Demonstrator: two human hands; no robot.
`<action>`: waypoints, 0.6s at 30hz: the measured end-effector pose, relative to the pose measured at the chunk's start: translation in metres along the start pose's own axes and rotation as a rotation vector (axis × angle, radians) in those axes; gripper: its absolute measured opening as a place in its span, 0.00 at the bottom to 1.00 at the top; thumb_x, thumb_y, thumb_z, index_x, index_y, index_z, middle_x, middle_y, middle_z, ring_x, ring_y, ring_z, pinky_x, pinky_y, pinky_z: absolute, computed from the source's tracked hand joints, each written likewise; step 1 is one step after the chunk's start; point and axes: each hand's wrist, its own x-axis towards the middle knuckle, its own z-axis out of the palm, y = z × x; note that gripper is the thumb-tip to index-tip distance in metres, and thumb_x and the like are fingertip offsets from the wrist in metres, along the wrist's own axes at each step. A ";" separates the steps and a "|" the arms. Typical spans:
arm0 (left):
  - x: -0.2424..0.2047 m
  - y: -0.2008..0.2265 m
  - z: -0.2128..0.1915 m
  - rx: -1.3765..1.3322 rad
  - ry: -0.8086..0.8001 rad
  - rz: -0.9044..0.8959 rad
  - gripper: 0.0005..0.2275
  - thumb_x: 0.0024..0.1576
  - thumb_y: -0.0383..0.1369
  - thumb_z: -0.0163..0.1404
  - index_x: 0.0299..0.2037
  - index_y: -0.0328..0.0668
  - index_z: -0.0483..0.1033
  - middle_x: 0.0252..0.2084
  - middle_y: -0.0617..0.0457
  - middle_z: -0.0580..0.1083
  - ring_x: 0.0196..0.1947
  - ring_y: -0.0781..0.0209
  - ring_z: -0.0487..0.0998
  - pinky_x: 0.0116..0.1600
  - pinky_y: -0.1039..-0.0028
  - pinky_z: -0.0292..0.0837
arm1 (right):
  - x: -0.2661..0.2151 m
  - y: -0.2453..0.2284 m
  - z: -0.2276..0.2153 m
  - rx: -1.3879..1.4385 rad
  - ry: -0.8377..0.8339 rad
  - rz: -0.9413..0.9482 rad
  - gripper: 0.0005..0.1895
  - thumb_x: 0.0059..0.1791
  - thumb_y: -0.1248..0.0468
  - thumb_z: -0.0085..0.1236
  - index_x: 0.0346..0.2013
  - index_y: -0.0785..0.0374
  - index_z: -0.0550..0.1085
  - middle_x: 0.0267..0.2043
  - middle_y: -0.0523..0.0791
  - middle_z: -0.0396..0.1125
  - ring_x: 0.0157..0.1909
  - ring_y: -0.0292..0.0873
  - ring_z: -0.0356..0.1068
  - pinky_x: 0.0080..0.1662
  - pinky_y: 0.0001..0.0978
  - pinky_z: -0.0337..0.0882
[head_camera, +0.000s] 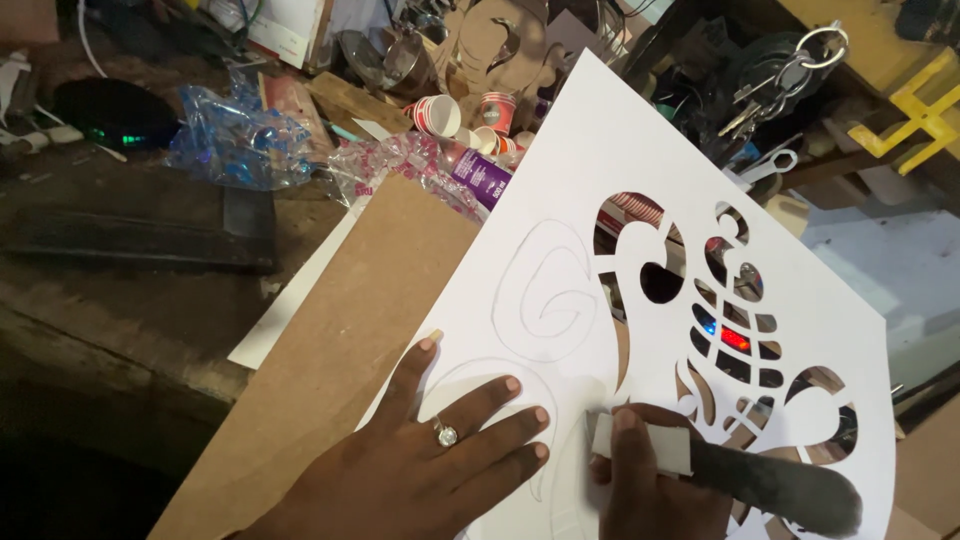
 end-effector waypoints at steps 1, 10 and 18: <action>0.000 0.000 0.000 -0.007 0.000 0.000 0.22 0.61 0.42 0.42 0.64 0.45 0.70 0.71 0.47 0.63 0.73 0.48 0.61 0.65 0.22 0.43 | -0.001 -0.005 0.002 -0.020 0.026 0.077 0.10 0.49 0.66 0.60 0.35 0.74 0.78 0.26 0.55 0.74 0.22 0.45 0.71 0.28 0.36 0.73; 0.001 0.001 0.001 -0.028 -0.004 -0.014 0.21 0.61 0.40 0.43 0.62 0.45 0.71 0.70 0.48 0.64 0.72 0.48 0.61 0.65 0.22 0.44 | 0.000 0.009 -0.003 -0.055 -0.012 0.042 0.10 0.47 0.64 0.61 0.36 0.71 0.79 0.27 0.52 0.75 0.23 0.42 0.74 0.28 0.34 0.75; 0.001 0.001 0.000 -0.014 -0.015 -0.007 0.21 0.60 0.41 0.42 0.63 0.45 0.71 0.71 0.47 0.63 0.73 0.48 0.60 0.65 0.22 0.44 | 0.003 0.013 -0.008 -0.157 -0.086 0.079 0.13 0.50 0.59 0.63 0.36 0.69 0.80 0.25 0.54 0.76 0.22 0.46 0.74 0.29 0.37 0.74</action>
